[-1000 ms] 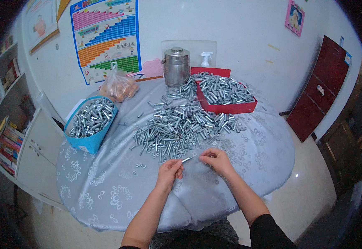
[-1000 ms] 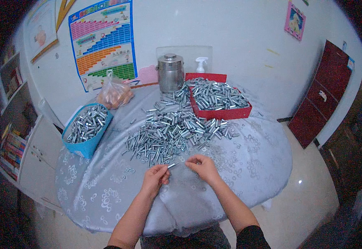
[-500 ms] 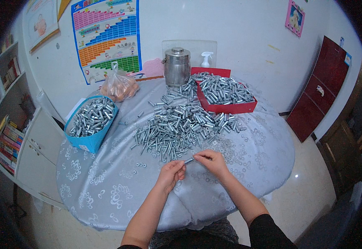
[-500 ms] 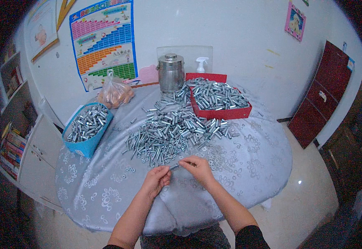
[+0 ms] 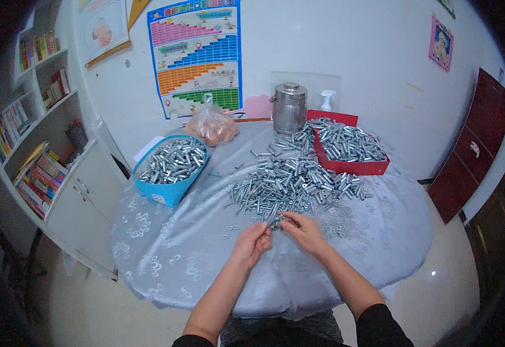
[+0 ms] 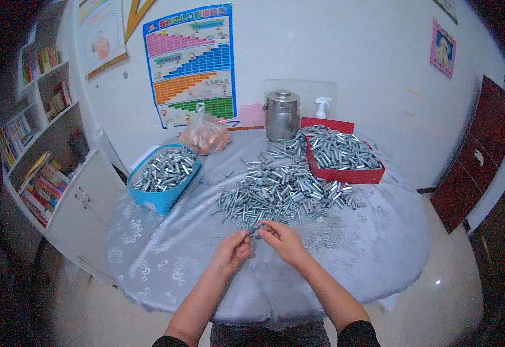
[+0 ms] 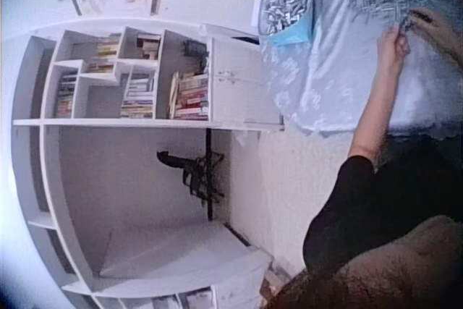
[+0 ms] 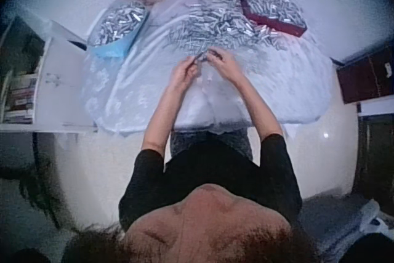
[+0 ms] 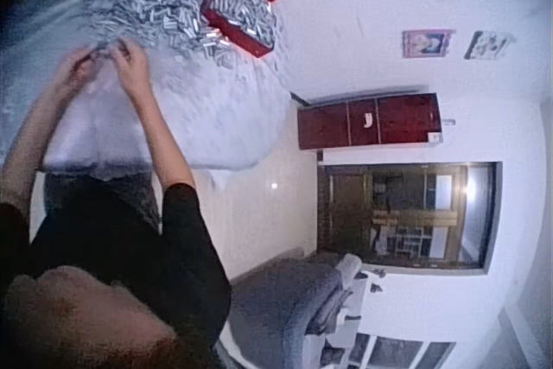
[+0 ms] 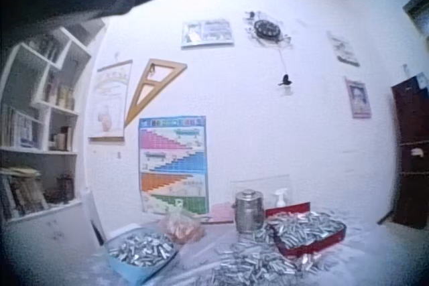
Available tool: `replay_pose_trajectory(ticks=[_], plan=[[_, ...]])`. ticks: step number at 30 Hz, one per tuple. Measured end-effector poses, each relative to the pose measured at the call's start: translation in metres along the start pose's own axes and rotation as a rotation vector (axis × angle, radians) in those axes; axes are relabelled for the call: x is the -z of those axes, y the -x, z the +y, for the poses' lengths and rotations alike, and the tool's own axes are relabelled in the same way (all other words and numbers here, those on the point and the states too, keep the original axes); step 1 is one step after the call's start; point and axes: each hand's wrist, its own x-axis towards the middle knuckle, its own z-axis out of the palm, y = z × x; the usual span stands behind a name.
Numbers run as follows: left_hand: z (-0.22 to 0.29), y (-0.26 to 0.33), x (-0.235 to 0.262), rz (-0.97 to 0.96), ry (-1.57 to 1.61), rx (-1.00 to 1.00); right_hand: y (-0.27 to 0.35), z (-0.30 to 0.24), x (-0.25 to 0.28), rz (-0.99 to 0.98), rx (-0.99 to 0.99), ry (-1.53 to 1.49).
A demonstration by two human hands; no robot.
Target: The person sits at a table covered with a grey cloth, picking up metal bolts and washers from a large pile. They thread the washers onto the bolts by hand and place the assembled fasteners into a blue plastic basket. The task is repetitive and involves handling small metal hardware components.
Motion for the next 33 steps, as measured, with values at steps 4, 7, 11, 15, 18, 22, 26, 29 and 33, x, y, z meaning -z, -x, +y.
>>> replay_pose_trajectory(ticks=[4, 7, 11, 15, 18, 22, 26, 29, 33], plan=[[0.033, 0.031, 0.029, 0.088, -0.017, -0.198, -0.012, -0.002, -0.033, -0.179, 0.107, 0.141], [0.049, 0.056, 0.059, 0.191, 0.025, -0.317, -0.02, 0.004, -0.068, -0.283, 0.351, 0.395], [0.058, 0.084, 0.083, 0.332, 0.052, -0.385, -0.03, 0.009, -0.115, -0.255, 0.612, 0.572], [0.053, 0.097, 0.089, 0.328, 0.022, -0.347, -0.037, 0.022, -0.135, -0.262, 0.605, 0.713], [0.044, 0.097, 0.091, 0.33, 0.025, -0.315, -0.036, 0.026, -0.128, -0.294, 0.556, 0.664], [0.038, 0.096, 0.083, 0.347, -0.026, -0.25, -0.023, 0.008, -0.105, -0.264, 0.369, 0.394], [0.031, 0.092, 0.075, 0.312, -0.029, -0.205, -0.014, -0.007, -0.088, -0.245, 0.138, -0.036], [0.028, 0.088, 0.067, 0.308, -0.067, -0.175, -0.007, -0.011, -0.084, -0.219, 0.238, -0.1], [0.026, 0.085, 0.06, 0.294, -0.129, -0.141, -0.002, -0.007, -0.083, -0.2, 0.292, -0.13]])
